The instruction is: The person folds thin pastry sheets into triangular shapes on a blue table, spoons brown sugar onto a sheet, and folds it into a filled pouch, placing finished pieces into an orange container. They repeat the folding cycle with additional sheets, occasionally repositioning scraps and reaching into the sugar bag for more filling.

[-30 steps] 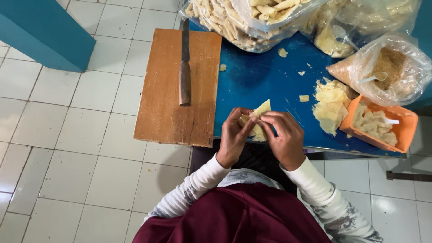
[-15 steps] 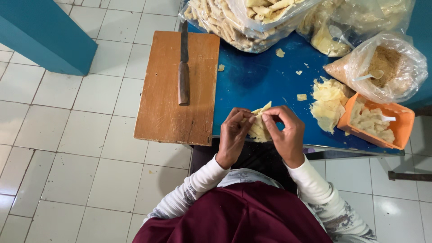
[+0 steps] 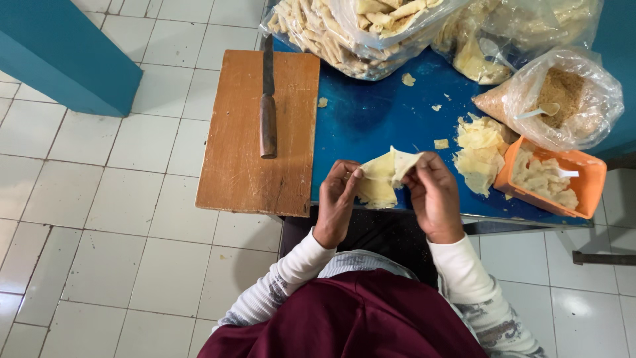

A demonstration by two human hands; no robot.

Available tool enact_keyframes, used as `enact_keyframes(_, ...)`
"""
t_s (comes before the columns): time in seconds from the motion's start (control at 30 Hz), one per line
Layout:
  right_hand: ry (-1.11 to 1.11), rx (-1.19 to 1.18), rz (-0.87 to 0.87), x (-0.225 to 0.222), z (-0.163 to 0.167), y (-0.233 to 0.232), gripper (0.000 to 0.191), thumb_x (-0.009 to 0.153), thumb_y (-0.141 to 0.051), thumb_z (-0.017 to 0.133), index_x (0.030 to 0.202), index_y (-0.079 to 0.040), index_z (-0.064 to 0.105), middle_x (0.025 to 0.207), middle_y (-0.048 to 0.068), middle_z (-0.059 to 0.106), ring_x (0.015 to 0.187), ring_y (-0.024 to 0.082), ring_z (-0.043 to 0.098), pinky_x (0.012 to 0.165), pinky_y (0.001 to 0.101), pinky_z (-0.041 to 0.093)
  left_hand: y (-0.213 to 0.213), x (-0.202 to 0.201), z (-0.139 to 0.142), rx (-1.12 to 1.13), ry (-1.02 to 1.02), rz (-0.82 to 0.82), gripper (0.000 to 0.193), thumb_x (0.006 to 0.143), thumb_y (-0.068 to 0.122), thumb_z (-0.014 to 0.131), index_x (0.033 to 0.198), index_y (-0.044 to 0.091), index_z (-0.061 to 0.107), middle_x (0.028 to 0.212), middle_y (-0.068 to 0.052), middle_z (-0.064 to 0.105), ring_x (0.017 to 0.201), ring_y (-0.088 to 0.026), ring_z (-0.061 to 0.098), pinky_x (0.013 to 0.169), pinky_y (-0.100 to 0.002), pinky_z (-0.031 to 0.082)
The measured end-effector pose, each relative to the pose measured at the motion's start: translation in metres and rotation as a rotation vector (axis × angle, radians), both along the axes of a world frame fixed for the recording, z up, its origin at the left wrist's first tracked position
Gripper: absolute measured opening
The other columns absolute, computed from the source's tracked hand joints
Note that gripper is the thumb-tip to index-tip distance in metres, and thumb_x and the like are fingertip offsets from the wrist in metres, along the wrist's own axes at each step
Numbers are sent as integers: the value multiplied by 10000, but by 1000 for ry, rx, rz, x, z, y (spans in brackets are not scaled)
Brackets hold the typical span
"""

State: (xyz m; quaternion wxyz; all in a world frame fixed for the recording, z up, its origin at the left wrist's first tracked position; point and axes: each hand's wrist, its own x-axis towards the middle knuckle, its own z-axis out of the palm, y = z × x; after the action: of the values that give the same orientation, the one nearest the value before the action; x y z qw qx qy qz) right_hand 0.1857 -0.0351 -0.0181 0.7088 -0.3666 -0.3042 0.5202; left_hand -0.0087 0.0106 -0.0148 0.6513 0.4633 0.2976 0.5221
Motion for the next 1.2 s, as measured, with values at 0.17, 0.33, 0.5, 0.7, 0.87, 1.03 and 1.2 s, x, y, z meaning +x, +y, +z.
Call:
enact_keyframes(0.17, 264, -140, -80, 29, -10, -4, 277, 1035, -165, 536, 1279, -62, 615, 1198, 85, 690, 1061, 195, 672, 917, 341, 541, -1, -6, 1, 35, -22, 18, 206, 1086, 192, 582, 966, 27, 612, 1097, -32, 571, 936, -106, 538, 825, -271, 464)
enact_keyframes(0.33, 436, -185, -33, 36, -5, -4, 365, 1060, -294, 570, 1277, -2, 605, 1258, 145, 688, 1171, 249, 668, 1041, 395, 530, -2, -11, 2, 12, -63, 10, 181, 1086, 193, 567, 996, 41, 608, 1101, -32, 585, 951, -99, 563, 849, -262, 482)
enact_keyframes(0.5, 250, -155, -82, 37, 5, 0, 299, 1033, -202, 664, 1266, -18, 629, 1239, 111, 686, 1161, 222, 667, 1048, 379, 539, -4, -15, -1, 5, -22, 14, 177, 1090, 195, 565, 1011, 41, 607, 1073, -26, 587, 910, -88, 556, 803, -255, 475)
enact_keyframes(0.7, -631, -66, -324, 49, 25, 56, 268, 1079, -112, 637, 1332, -28, 661, 1191, 112, 736, 1026, 189, 719, 908, 355, 583, -5, -18, -4, -23, -6, 11, 171, 1080, 197, 568, 1014, 45, 609, 1031, -17, 594, 881, -80, 546, 778, -247, 470)
enact_keyframes(0.87, -1603, 117, -212, 12, 15, 60, 391, 1029, -17, 591, 1415, -65, 624, 1376, 182, 672, 1158, 319, 713, 992, 402, 578, -4, -17, -2, 2, -9, 26, 178, 1077, 186, 580, 994, 32, 615, 1038, -12, 575, 894, -84, 535, 794, -251, 456)
enact_keyframes(1.03, -1774, 299, -108, 3, 34, 42, 535, 982, -84, 624, 1487, 16, 478, 1432, 264, 589, 1315, 427, 584, 1083, 459, 479, -5, -17, 1, -2, -3, 26, 176, 1078, 176, 589, 998, 23, 616, 1031, -14, 574, 910, -88, 531, 810, -249, 443)
enact_keyframes(1.2, -1309, 131, -7, 1, 80, 18, 438, 1028, -100, 608, 1453, -23, 541, 1425, 161, 636, 1273, 323, 643, 1039, 377, 524, -2, -14, 4, -43, -32, 3, 188, 1071, 200, 603, 1012, 24, 630, 1028, 0, 556, 895, -87, 534, 786, -251, 460)
